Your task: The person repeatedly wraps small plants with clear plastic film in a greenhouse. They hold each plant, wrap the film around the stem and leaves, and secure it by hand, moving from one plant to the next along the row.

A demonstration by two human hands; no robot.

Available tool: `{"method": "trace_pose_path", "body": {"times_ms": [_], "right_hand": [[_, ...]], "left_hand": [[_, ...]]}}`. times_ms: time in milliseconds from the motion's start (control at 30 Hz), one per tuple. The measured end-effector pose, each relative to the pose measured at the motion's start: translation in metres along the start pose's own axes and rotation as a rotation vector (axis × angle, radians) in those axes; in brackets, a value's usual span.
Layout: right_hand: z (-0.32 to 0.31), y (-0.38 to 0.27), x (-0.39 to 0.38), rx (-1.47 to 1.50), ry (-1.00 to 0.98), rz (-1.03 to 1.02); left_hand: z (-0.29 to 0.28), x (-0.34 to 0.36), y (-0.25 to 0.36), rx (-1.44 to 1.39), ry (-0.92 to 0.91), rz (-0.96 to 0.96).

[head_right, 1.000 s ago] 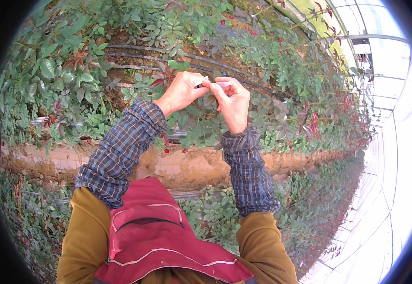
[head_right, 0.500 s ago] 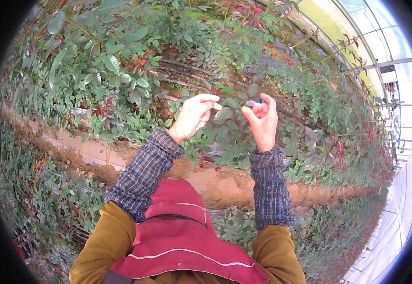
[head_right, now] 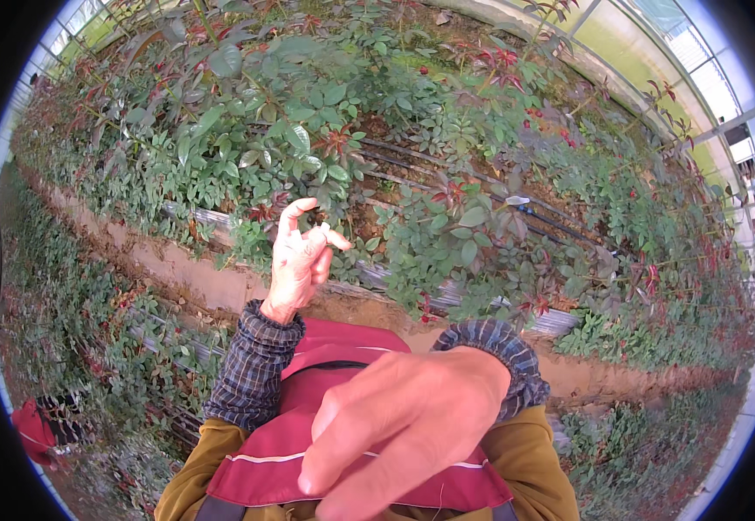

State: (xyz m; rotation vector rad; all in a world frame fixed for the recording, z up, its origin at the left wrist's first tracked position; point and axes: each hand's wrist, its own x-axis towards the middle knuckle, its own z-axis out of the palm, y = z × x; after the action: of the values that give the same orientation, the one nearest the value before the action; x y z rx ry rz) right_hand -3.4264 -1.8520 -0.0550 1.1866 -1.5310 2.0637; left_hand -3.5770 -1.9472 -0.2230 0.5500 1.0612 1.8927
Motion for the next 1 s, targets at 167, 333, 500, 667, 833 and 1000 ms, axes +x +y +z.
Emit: {"method": "trace_pose_path", "body": {"times_ms": [167,333,500,667,833,1000], "right_hand": [[-0.038,0.121,-0.032,-0.748,0.903,0.599],[-0.009,0.244,0.023,-0.768,0.848,0.544],[-0.004,0.356,0.092,-0.573,1.005,0.519],[0.002,0.455,0.18,-0.795,0.989,0.511],[0.008,0.498,0.222,-0.631,1.242,0.549],[0.003,0.452,0.24,-0.954,1.177,0.612]], "left_hand": [[-0.037,-0.015,0.049,0.177,0.002,0.056],[-0.122,-0.022,0.082,0.165,-0.025,0.133],[-0.24,-0.011,0.125,0.194,-0.025,0.24],[-0.36,0.007,0.18,0.358,-0.026,0.309],[-0.404,0.017,0.241,0.173,-0.173,0.099],[-0.371,0.02,0.283,0.179,-0.21,-0.079]]}}
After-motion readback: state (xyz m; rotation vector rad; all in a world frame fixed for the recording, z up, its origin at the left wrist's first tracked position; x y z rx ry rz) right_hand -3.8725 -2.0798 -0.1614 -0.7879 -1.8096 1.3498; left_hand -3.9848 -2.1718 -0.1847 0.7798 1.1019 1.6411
